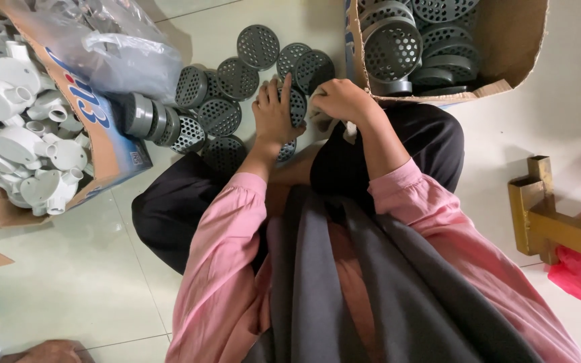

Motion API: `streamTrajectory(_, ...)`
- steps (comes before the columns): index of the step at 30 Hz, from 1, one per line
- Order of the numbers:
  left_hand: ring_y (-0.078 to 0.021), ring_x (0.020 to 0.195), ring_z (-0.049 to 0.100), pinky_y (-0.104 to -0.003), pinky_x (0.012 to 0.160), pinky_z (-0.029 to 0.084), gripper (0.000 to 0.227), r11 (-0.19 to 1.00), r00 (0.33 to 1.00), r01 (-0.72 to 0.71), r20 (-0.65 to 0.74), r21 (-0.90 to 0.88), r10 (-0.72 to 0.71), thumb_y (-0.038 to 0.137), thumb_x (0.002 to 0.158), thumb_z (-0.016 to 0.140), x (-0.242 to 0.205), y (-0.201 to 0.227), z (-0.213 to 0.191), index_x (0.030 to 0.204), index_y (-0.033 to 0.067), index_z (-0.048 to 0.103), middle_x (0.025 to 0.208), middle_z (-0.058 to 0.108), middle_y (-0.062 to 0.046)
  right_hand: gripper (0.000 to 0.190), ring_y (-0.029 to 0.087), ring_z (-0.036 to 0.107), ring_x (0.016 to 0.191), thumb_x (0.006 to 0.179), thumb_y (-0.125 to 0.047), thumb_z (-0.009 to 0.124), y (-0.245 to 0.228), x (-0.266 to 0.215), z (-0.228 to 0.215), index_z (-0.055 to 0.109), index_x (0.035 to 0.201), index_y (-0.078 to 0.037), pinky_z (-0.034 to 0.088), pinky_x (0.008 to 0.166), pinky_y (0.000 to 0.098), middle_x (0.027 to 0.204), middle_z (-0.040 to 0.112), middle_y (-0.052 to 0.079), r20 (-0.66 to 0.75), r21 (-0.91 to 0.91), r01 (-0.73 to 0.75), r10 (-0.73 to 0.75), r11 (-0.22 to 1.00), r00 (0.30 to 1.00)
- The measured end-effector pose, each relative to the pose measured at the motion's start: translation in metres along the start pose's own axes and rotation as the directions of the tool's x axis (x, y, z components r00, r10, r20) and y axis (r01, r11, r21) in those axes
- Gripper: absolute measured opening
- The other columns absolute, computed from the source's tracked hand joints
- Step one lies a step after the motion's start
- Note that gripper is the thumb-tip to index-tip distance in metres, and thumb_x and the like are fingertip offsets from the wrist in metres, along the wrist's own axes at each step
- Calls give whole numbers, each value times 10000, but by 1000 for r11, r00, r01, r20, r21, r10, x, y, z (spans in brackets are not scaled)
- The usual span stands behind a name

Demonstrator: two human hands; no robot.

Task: The person sits on the floor and wipes gray perforated plastic parts with a cloth. They pick up each part from a cardboard box, wipe it, and place it on the floor, repeating the process for several items.

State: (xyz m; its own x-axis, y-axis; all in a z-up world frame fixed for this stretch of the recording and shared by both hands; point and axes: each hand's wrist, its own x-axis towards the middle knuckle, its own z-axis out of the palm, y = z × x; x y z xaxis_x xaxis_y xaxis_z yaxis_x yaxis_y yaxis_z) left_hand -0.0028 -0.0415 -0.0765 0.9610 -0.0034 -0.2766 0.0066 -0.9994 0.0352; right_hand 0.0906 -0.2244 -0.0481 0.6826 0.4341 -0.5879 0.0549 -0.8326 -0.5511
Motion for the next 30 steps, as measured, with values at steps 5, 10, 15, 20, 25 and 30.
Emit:
streamTrajectory(5,-407,1445,277,-593,1049,396,1317,997,995,54,83,63,-59,645,755,809,16,20,2,1653,204,-47,1570,279,-174,374,332,669,759,871,-363,558,-10,-13,-9,725,838,-30,542,639,420,821,693,197,-11,30,8,-8,1000,1000)
streamTrajectory(10,-360,1267,407,-458,859,486,1344,980,974,112,176,162,-141,591,695,843,39,30,15,1652,237,-32,1415,362,-120,389,373,686,797,885,-387,573,-19,-23,-16,747,881,-39,548,653,453,862,709,215,0,68,-4,4,998,1000)
streamTrajectory(15,-376,1186,434,-469,789,489,1320,984,938,111,312,138,-150,535,730,827,47,28,-2,1649,202,-60,1387,360,-112,396,354,679,790,857,-390,565,-40,-33,-27,727,855,-28,550,674,441,847,694,201,24,71,-9,8,997,1000)
streamTrajectory(20,-409,1196,421,-491,784,478,1354,992,943,78,316,101,-107,454,642,860,63,19,14,1644,200,-15,1399,357,-113,425,357,686,795,852,-420,569,-7,-2,-6,739,880,-31,555,671,459,841,701,204,34,43,-2,0,999,999)
streamTrajectory(25,-402,1400,280,-591,1009,440,1212,992,902,124,413,31,-126,460,756,819,54,13,-38,1618,197,8,1568,238,-46,305,211,344,662,898,-235,438,-63,-45,-44,318,669,-73,289,573,407,696,420,66,103,69,-90,83,994,991)
streamTrajectory(30,-442,1461,247,-583,1092,412,1308,971,760,199,646,-131,-69,421,664,892,43,-9,-67,1600,166,16,1626,185,-97,251,246,446,736,890,-241,447,-58,-37,-41,464,756,-30,364,620,411,820,551,109,98,69,-77,70,995,993)
